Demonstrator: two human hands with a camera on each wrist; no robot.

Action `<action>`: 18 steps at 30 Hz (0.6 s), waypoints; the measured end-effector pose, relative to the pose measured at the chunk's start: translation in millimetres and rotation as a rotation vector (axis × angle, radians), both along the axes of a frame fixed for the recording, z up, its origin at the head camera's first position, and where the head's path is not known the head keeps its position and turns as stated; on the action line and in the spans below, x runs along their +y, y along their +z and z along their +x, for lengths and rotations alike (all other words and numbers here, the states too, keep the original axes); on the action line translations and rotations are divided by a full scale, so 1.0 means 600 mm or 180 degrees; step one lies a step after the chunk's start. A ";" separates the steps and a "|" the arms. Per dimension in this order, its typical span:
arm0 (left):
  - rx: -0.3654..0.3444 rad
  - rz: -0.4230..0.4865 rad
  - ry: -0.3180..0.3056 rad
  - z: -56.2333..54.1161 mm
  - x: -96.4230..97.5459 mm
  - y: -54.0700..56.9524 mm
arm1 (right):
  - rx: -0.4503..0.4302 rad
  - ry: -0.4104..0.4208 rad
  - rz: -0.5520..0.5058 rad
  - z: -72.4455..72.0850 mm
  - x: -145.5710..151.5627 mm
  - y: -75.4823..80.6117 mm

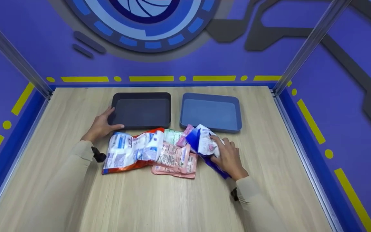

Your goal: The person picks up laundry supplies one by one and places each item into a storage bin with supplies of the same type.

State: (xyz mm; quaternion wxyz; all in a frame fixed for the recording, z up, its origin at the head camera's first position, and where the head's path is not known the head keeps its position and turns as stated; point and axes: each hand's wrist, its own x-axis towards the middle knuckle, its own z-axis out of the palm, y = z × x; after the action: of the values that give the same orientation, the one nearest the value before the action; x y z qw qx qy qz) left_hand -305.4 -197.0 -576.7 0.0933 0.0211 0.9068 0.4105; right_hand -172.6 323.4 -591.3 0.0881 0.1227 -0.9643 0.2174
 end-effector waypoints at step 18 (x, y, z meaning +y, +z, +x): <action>-0.0048 0.0037 -0.0023 0.008 -0.004 0.000 | -0.0045 0.0031 -0.0024 0.001 0.006 0.009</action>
State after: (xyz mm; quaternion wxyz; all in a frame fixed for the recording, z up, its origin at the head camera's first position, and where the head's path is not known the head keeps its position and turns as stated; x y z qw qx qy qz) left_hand -300.6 -199.4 -576.6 0.1014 0.0218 0.9036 0.4155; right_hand -171.7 327.3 -586.1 0.0807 0.1255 -0.9635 0.2224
